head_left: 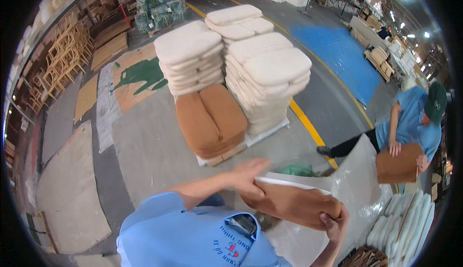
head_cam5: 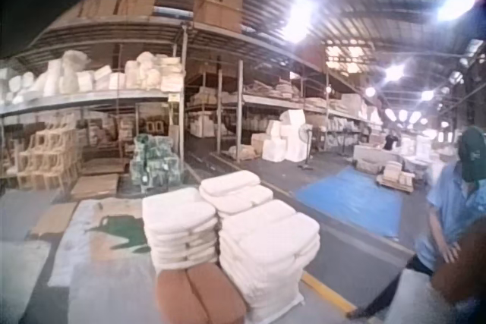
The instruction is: The person repeatedly inserts white foam inserts into brown fabric covers, aligns edges, and stacks the finished cushions on a nearby pile. The person also handles white foam pieces and brown covers from stacks on the table.
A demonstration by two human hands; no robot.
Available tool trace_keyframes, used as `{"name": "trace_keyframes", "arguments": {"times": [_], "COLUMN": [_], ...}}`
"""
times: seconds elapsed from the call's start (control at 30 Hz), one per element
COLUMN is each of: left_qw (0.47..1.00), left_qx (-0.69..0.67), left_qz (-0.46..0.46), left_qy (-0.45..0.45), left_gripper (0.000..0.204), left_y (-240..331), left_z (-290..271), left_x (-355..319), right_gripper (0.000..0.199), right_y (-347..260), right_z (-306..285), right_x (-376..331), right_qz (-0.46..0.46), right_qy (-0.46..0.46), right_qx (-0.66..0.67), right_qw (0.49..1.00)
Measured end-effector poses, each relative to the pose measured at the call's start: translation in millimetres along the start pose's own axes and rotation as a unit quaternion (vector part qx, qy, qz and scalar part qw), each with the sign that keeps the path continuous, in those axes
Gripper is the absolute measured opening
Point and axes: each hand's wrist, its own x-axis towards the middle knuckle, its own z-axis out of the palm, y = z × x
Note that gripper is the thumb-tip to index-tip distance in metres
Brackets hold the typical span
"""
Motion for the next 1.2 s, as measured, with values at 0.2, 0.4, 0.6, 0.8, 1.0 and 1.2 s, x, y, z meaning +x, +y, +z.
{"name": "trace_keyframes", "arguments": {"times": [0.2,0.4,0.6,0.8,1.0,1.2], "left_qw": [0.995,0.903,0.847,0.883,0.859,0.861], "left_qx": [-0.095,-0.391,-0.384,-0.163,-0.141,-0.089], "left_qz": [0.011,-0.01,-0.078,-0.14,-0.236,-0.314], "left_qy": [0.016,0.181,0.359,0.417,0.431,0.39], "left_gripper": [0.141,0.101,0.05,0.04,0.045,0.05], "left_y": [-51.2,-128.6,-171.7,-188.3,-213.8,-224.5], "left_z": [-84.1,-114.2,-143.6,-156.3,-178.9,-182.0], "left_x": [-9.7,-36.8,-57.4,-61.0,-42.0,-28.0], "right_gripper": [0.044,0.05,0.055,0.042,0.023,0.021], "right_y": [-144.3,-209.1,-194.0,3.8,174.5,156.0], "right_z": [196.8,305.5,335.4,311.1,277.0,279.6], "right_x": [147.9,225.4,263.9,252.0,97.3,41.9], "right_qz": [-0.331,-0.473,-0.45,0.008,0.377,0.456], "right_qy": [-0.259,-0.289,-0.021,-0.039,-0.036,-0.07], "right_qx": [-0.391,-0.402,-0.27,-0.169,0.011,-0.071], "right_qw": [0.819,0.729,0.851,0.985,0.925,0.885]}}
